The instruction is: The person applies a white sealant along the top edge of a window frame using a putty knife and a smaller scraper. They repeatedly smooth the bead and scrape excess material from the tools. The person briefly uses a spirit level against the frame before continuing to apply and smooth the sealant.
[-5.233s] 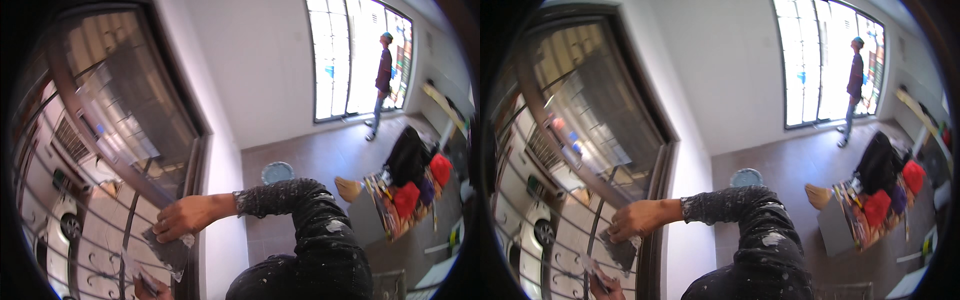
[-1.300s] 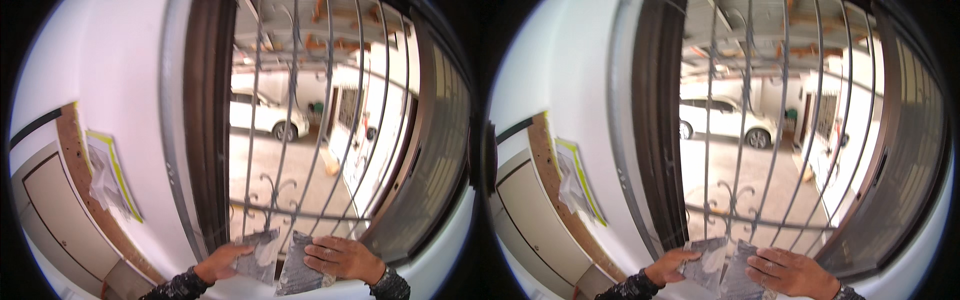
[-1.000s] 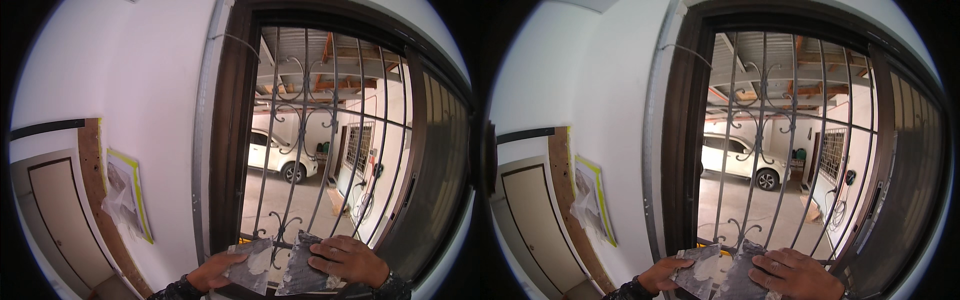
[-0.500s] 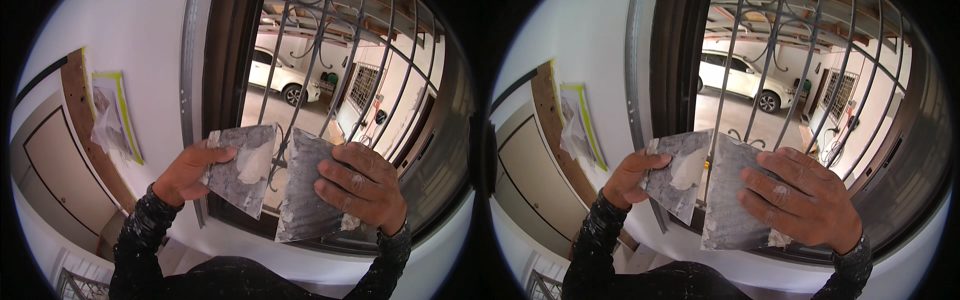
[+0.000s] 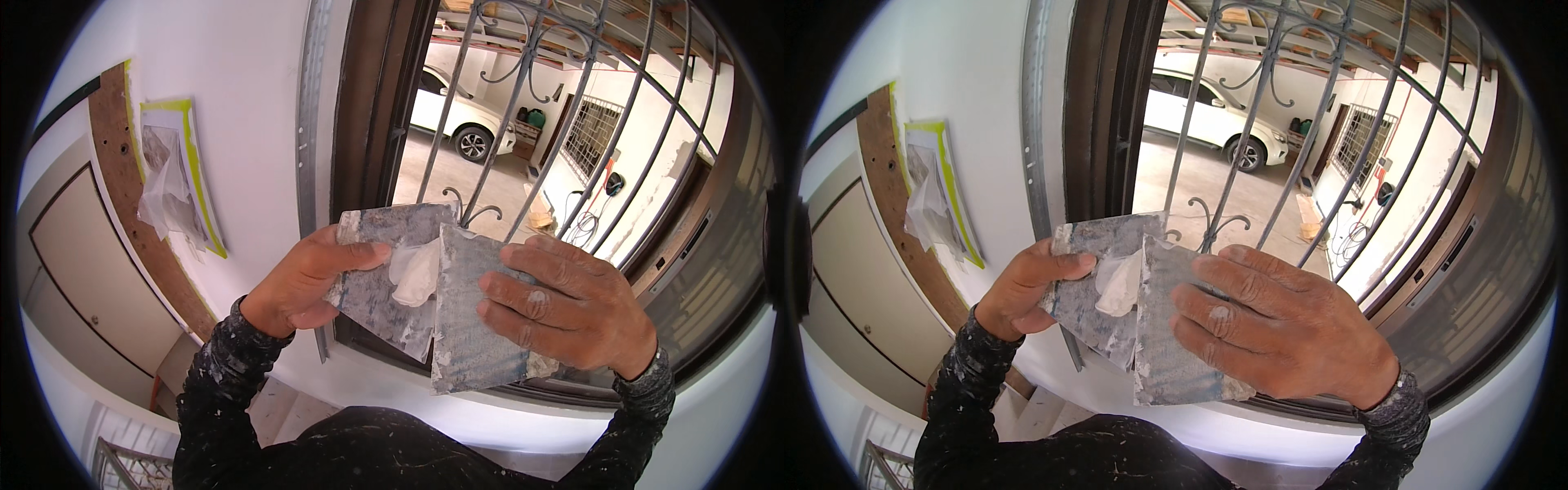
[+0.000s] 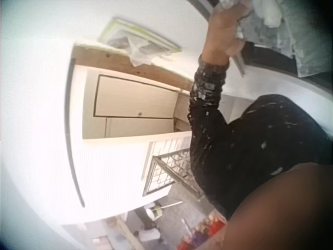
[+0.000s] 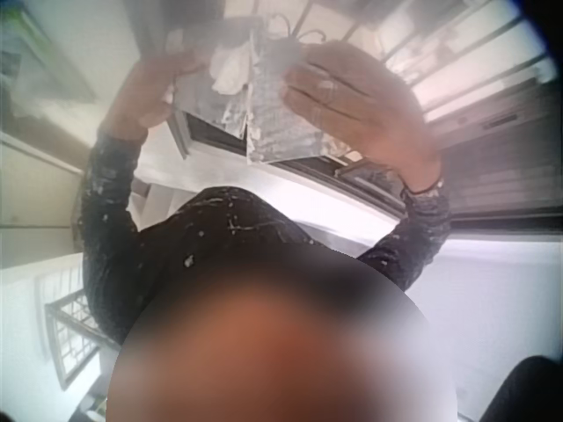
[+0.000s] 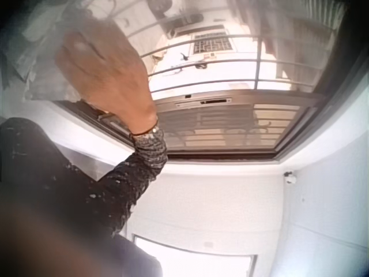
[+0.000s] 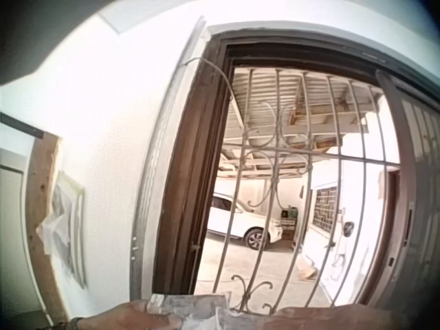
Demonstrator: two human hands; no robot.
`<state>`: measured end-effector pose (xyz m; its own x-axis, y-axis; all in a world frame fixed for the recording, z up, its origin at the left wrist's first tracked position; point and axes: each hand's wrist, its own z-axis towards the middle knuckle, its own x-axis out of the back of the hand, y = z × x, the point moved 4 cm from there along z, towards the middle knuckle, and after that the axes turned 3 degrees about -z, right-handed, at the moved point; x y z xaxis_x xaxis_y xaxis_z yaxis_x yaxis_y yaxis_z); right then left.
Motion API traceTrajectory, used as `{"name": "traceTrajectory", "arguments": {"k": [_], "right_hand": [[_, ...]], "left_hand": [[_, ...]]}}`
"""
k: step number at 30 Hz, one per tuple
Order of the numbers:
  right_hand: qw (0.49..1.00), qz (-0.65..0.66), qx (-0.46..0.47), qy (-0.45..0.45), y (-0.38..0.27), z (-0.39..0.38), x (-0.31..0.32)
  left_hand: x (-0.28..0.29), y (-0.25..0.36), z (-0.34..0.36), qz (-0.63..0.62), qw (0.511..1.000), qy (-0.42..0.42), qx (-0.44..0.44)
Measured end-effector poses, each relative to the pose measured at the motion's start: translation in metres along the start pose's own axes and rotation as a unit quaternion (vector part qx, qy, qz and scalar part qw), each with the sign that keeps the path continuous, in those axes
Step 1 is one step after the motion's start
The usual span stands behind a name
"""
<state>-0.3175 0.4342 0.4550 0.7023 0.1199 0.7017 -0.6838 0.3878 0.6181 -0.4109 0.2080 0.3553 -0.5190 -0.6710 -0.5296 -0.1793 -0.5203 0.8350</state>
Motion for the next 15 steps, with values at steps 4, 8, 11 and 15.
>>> {"name": "traceTrajectory", "arguments": {"k": [4,8,11,15], "right_hand": [[0.999,-0.017,-0.021,0.039,0.005,0.005,0.011],[0.993,-0.112,-0.046,0.004,0.012,0.013,0.014],[0.995,-0.086,-0.055,-0.016,0.017,0.017,0.012],[0.996,-0.038,-0.065,-0.042,0.016,0.017,0.003]], "left_hand": [[0.009,0.005,-0.003,0.028,1.0,0.002,0.011],[0.017,0.006,-0.005,0.026,0.999,-0.026,0.039],[0.021,0.002,-0.002,0.02,0.997,-0.043,0.064],[0.027,-0.001,0.001,0.059,0.994,-0.013,0.091]]}}
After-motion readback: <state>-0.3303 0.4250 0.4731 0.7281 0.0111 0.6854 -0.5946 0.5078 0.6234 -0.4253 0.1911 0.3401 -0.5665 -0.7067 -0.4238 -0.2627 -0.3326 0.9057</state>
